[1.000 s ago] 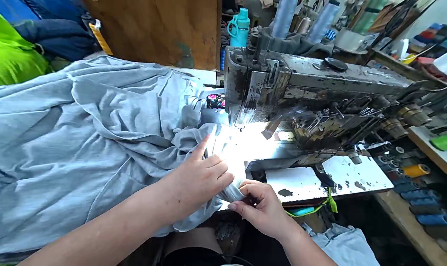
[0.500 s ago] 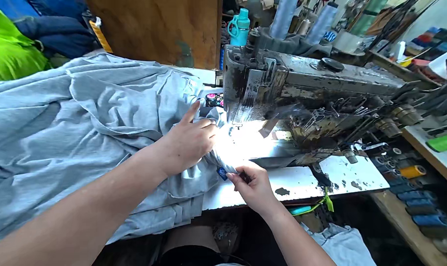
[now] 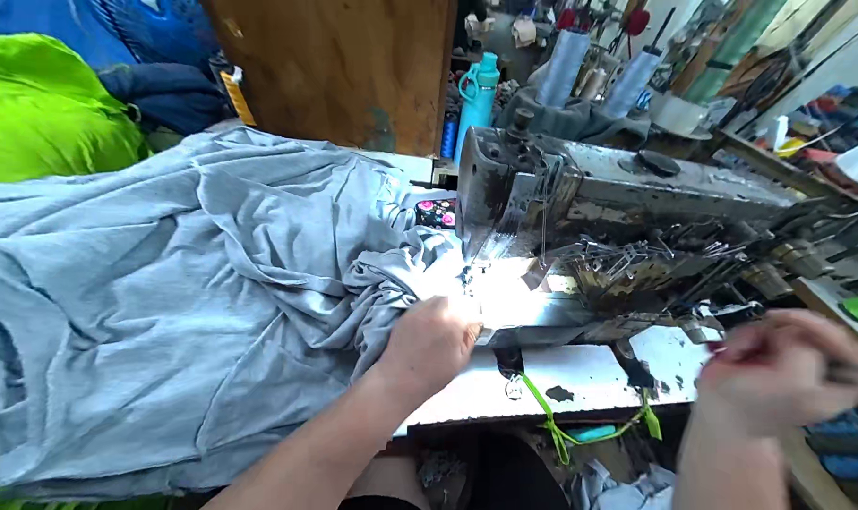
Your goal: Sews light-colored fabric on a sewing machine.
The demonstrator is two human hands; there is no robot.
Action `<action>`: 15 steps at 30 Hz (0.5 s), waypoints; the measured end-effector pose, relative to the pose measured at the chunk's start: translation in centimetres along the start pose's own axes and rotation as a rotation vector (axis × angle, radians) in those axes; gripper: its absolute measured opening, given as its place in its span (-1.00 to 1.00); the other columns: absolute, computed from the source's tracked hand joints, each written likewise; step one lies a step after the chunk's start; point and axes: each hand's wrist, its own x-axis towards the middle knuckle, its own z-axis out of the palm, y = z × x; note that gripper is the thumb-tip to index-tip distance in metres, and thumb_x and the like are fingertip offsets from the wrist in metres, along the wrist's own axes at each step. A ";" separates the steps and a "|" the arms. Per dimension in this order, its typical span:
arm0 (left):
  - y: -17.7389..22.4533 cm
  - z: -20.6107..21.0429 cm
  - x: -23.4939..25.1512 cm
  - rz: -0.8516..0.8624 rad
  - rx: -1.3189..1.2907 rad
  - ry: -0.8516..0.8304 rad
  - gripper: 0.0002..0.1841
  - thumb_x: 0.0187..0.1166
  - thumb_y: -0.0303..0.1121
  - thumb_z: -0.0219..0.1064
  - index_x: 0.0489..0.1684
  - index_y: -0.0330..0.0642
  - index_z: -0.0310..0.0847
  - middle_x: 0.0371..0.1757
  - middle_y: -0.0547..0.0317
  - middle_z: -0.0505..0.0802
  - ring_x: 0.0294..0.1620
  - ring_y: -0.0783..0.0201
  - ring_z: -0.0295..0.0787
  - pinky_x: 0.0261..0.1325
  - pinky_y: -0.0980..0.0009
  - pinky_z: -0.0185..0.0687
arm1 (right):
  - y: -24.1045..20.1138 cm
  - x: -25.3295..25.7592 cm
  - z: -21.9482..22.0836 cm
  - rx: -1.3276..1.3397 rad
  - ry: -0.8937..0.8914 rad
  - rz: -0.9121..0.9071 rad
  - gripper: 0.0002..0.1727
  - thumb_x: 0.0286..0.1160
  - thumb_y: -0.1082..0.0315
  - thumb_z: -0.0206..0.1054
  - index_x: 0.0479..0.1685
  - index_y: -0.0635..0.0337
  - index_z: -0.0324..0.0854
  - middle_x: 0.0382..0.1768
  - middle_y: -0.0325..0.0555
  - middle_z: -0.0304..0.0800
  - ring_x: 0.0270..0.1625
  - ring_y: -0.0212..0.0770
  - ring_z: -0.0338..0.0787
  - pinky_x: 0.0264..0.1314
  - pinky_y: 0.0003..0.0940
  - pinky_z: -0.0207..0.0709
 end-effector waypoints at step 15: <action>-1.8 1.5 4.9 -0.229 0.059 -0.027 -0.81 0.46 -0.35 0.45 -0.12 -0.28 0.80 0.05 -0.16 0.84 0.20 -0.18 0.77 0.18 -0.14 0.63 | 4.7 17.8 -3.7 -0.378 -0.439 0.888 -0.41 0.68 -0.46 -0.17 -0.43 -0.28 0.46 -0.70 -0.49 0.40 -0.77 -0.59 0.27 -0.79 -0.62 0.18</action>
